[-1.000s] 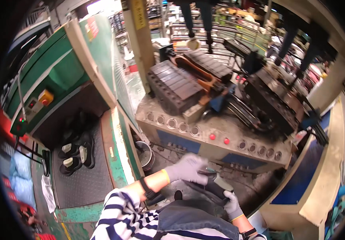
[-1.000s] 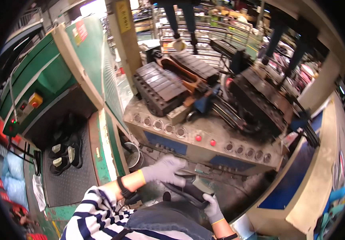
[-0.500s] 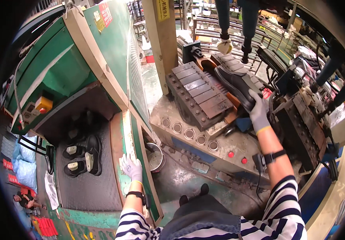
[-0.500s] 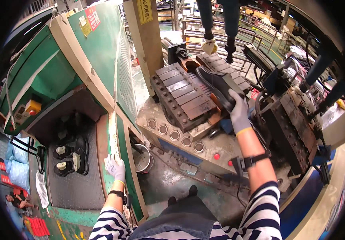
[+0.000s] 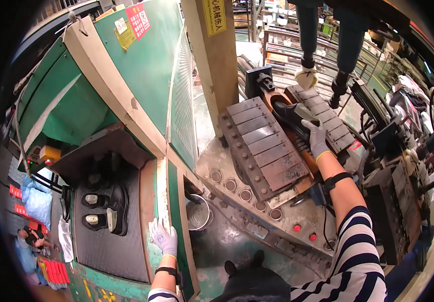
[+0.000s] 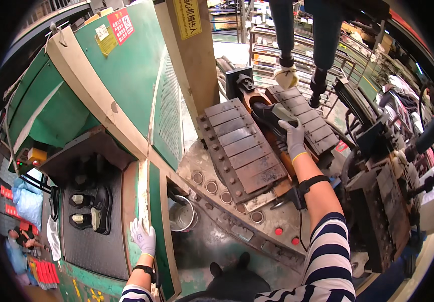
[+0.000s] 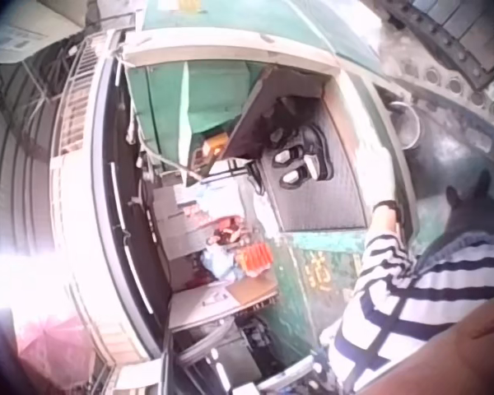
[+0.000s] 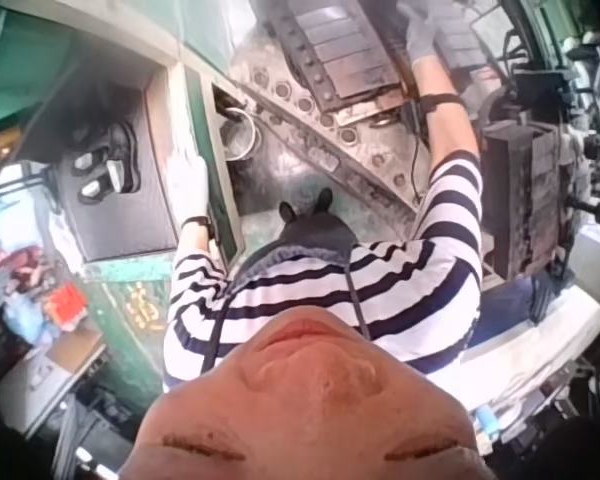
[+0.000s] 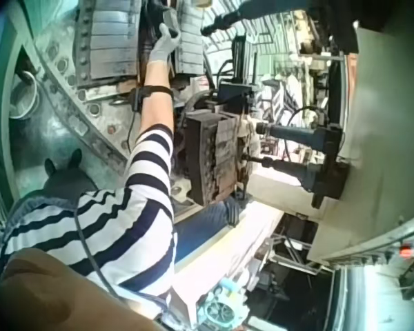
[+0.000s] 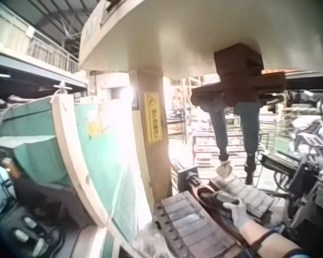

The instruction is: Operating a heating and pressing machine to shape or set shoe components.

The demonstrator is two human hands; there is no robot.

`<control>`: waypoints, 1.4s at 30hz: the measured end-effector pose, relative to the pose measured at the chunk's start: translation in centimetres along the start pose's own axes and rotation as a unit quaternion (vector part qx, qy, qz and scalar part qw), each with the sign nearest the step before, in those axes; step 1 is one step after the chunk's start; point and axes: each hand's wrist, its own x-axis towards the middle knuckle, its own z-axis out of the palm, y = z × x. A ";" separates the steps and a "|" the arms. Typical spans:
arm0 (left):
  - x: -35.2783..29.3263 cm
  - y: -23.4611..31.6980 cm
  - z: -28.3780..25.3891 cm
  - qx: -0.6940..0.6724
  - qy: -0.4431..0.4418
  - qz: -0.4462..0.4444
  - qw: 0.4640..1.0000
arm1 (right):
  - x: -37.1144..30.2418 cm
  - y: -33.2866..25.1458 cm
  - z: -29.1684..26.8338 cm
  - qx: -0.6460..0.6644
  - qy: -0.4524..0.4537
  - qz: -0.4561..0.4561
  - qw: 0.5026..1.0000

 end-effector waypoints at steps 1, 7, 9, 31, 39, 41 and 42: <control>0.2 0.2 0.2 0.000 -0.001 0.004 1.000 | 0.6 0.3 -0.6 0.001 0.000 -0.001 1.000; 0.4 0.9 -0.2 0.018 0.006 0.011 1.000 | 1.0 -0.1 -2.5 -0.343 -0.095 -0.016 0.934; 0.3 1.1 -0.3 0.015 -0.011 -0.002 1.000 | 1.2 1.2 -3.1 -0.445 -0.098 -0.030 0.890; -0.5 0.8 -1.1 0.030 -0.011 0.001 0.999 | 2.8 1.4 -1.8 -0.506 -0.130 -0.015 0.853; -0.5 -1.0 0.3 0.045 0.046 0.095 0.993 | -3.4 -3.2 -0.9 -0.582 -0.059 -0.130 0.801; -0.1 -0.6 0.3 0.030 0.042 0.102 0.993 | -8.0 -5.3 -2.7 -0.332 -0.107 -0.208 0.914; -0.4 -1.3 -0.1 0.023 0.052 0.100 0.993 | -12.9 -7.6 -2.5 -0.316 -0.131 -0.199 0.918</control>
